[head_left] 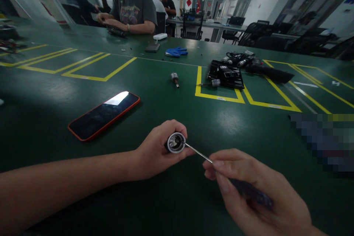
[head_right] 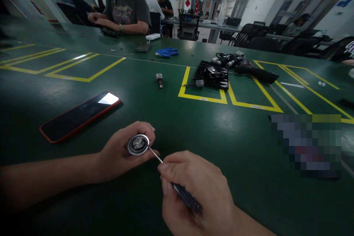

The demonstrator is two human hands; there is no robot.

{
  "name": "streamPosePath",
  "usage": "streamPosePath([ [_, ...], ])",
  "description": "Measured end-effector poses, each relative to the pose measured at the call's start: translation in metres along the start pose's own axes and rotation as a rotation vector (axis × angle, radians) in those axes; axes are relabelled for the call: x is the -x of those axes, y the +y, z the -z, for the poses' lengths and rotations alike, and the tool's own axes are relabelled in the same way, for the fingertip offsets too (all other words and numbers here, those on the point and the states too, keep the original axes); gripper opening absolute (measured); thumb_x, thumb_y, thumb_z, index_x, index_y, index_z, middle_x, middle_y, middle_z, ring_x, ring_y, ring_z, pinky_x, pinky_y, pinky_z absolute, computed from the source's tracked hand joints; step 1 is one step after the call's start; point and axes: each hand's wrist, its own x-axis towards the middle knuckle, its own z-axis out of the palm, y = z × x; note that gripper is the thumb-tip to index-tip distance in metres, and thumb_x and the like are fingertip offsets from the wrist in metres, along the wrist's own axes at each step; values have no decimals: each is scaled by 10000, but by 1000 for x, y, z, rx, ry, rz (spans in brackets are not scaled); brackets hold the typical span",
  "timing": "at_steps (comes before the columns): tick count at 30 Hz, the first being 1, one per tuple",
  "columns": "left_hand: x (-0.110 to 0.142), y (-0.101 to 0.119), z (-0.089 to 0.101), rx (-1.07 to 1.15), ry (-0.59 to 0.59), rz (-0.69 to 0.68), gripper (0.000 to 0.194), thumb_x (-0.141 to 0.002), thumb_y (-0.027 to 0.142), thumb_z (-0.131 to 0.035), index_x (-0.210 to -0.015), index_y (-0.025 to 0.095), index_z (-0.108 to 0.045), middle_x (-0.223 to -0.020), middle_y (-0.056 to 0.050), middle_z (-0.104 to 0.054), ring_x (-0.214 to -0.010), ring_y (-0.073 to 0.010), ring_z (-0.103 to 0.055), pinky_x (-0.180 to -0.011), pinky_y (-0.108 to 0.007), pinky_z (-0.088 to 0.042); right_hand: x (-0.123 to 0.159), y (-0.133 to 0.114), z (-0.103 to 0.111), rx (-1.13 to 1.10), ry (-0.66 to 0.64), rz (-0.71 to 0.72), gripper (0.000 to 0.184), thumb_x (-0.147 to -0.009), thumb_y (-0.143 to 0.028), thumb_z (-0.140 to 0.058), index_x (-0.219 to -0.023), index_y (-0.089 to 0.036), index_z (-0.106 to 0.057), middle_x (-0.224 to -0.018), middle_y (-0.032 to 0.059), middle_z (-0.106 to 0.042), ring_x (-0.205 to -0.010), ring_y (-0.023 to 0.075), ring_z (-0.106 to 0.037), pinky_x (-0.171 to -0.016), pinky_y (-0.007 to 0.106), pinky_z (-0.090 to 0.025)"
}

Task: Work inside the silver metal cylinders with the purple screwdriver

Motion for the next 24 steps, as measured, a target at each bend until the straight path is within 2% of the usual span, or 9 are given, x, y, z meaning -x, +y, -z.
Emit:
streamPosePath([
  [3,-1,0,-1,-20,-5,10,206,-742,215,-671,-818,168,-485,-762,5,-553,-693,-119,-536,-623,-244,-456,1,0,1,-4,-69,48,313,-712,25,-515,-936,-172,-609,-800,73,-707,-674,160,-699,-560,228,-603],
  [5,-1,0,-1,-22,-8,1,193,-746,202,-663,-800,165,-482,-760,4,-549,-684,-117,-532,-606,-238,-449,1,2,1,-27,-67,28,321,-706,41,-515,-937,-157,-614,-810,74,-711,-689,152,-702,-590,217,-603],
  [8,0,0,0,-28,-14,-17,153,-764,175,-628,-804,163,-481,-766,-2,-544,-675,-116,-521,-593,-236,-439,2,4,-2,-85,-17,-28,336,-709,44,-530,-954,-165,-626,-815,54,-715,-702,135,-700,-624,201,-601],
  [12,3,1,1,-35,-1,4,115,-773,157,-595,-810,161,-485,-770,-8,-542,-674,-115,-509,-601,-239,-433,0,2,-6,-189,24,-129,298,-739,10,-537,-941,-186,-635,-806,37,-706,-666,134,-694,-585,220,-605],
  [19,3,3,3,-16,6,3,97,-781,172,-577,-802,161,-483,-757,-7,-542,-654,-110,-503,-585,-232,-428,-4,0,-8,-335,44,-258,217,-764,-25,-559,-881,-183,-648,-799,31,-697,-632,128,-700,-561,205,-611],
  [24,4,1,2,-29,7,-17,97,-783,153,-577,-805,162,-482,-767,-9,-543,-676,-115,-508,-602,-240,-430,0,1,-5,-254,23,-187,265,-757,2,-539,-923,-181,-637,-833,28,-690,-671,114,-696,-596,181,-600],
])
